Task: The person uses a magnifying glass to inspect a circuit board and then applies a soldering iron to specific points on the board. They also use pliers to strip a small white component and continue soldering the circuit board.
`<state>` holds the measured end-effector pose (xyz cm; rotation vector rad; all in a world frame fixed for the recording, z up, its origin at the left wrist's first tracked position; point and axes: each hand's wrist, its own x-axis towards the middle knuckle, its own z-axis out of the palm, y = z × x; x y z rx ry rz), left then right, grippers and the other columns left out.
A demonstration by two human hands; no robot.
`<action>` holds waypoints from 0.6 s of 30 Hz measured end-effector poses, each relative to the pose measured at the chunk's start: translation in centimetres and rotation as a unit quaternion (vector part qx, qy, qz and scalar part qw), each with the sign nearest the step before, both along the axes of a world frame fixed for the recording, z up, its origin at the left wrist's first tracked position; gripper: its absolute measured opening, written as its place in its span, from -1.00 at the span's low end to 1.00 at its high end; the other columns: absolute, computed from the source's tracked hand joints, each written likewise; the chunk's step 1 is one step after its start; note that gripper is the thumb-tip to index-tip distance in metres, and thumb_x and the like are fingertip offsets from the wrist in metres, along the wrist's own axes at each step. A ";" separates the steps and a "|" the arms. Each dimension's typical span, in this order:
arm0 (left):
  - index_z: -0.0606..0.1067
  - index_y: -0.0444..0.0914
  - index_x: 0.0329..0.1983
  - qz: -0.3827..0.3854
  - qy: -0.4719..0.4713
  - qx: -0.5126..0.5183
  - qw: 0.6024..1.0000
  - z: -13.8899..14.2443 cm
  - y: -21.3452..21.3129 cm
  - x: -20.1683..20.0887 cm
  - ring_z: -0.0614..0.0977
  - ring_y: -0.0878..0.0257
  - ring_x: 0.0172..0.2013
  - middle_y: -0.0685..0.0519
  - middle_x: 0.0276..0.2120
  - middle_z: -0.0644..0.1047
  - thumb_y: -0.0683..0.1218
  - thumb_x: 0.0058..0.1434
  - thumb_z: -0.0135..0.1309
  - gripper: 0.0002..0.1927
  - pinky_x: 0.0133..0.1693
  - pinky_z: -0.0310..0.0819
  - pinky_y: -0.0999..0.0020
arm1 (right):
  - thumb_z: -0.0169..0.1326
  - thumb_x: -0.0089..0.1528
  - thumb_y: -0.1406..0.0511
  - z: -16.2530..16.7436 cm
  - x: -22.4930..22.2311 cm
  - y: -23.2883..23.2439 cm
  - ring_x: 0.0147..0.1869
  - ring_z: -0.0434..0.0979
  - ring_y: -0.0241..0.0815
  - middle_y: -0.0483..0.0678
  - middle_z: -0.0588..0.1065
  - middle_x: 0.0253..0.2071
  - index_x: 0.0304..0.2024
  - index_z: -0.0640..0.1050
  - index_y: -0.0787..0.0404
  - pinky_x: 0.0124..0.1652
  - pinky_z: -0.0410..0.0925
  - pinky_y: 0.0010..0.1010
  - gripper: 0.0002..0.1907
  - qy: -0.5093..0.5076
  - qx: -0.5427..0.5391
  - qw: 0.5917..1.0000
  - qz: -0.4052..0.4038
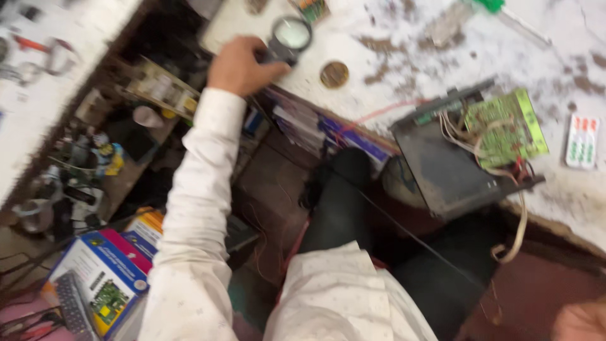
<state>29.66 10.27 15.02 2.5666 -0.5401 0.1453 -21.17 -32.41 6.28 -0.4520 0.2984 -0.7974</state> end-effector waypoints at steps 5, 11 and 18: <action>0.50 -0.25 -0.34 -0.025 -0.419 0.014 0.907 -0.8 -0.3 -3.8 0.58 -0.12 -0.31 -0.11 -0.35 0.53 0.08 0.00 0.35 -0.62 -0.33 0.43 0.05 | 0.07 0.49 0.43 1.5 -1.9 1.2 -0.37 0.42 -0.43 -0.15 0.49 -0.37 -0.28 0.50 0.26 -0.33 0.37 -0.87 -0.80 -0.036 0.003 0.999 0.038; 0.32 -0.19 -0.66 -0.097 -0.265 -0.150 0.948 -6.5 -5.7 -18.1 0.41 -0.10 -0.55 -0.08 -0.62 0.34 -0.14 0.18 0.18 -0.65 -0.41 0.26 -0.02 | 0.07 0.50 0.46 4.7 -0.5 3.7 -0.34 0.47 -0.42 -0.13 0.52 -0.37 -0.28 0.51 0.29 -0.31 0.41 -0.90 -0.79 -0.072 -0.002 0.993 0.091; 0.57 -0.26 0.03 -0.205 -0.175 0.055 0.961 -12.0 -15.9 -16.8 0.44 -0.01 0.16 -0.09 0.03 0.56 -0.08 0.10 0.05 -0.59 0.28 0.20 0.01 | 0.03 0.57 0.46 7.8 -0.4 6.5 -0.35 0.44 -0.44 -0.16 0.53 -0.29 -0.25 0.49 0.27 -0.24 0.40 -0.91 -0.76 -0.047 -0.061 0.988 0.130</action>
